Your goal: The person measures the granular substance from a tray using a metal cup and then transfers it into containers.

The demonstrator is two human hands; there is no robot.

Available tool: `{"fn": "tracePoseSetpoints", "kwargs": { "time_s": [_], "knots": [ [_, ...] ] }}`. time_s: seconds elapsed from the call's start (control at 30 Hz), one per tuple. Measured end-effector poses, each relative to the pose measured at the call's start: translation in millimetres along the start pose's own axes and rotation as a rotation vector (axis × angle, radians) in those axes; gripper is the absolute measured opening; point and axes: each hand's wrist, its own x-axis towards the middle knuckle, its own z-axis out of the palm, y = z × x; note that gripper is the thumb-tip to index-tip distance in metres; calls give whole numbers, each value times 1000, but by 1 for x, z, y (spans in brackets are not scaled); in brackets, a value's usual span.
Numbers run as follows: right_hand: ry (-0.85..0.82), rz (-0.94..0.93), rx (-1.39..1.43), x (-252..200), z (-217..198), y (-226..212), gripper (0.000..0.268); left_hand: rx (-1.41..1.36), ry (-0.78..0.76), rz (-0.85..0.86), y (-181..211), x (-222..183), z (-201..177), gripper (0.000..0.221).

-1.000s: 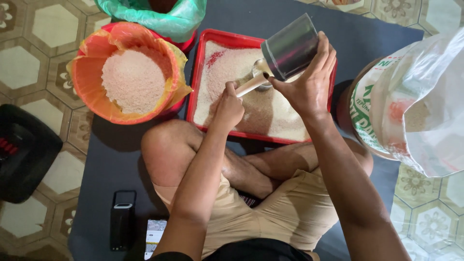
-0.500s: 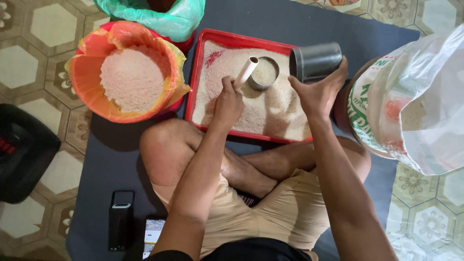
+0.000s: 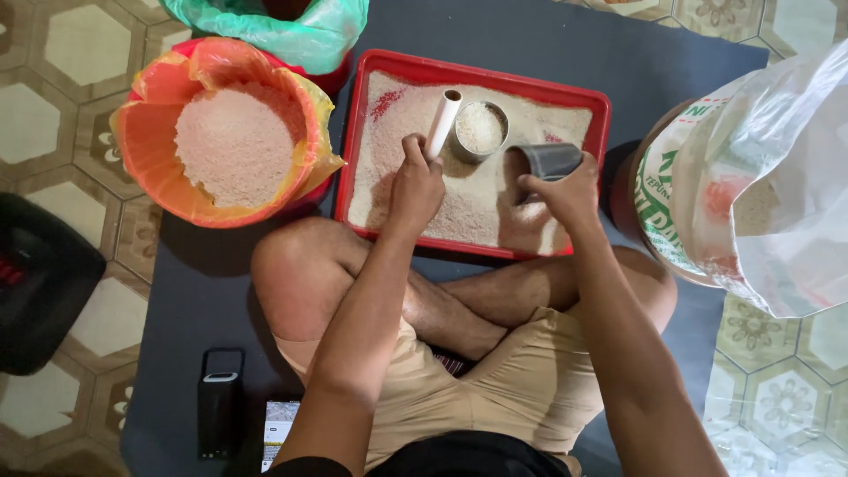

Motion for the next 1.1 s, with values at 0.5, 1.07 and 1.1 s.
{"fn": "tracePoseSetpoints", "kwargs": {
  "time_s": [0.5,1.07,1.1],
  "knots": [
    [247,-521,59,-39,-63,-98,114,10,-33,-64,29,-9,-17,33],
    [262,-795,-211,-55,-44,-149,122,115,-10,68,7,4,-8,33],
    [279,-825,-217,-55,-42,-148,125,111,-6,73,8,4,-8,33]
  ]
}}
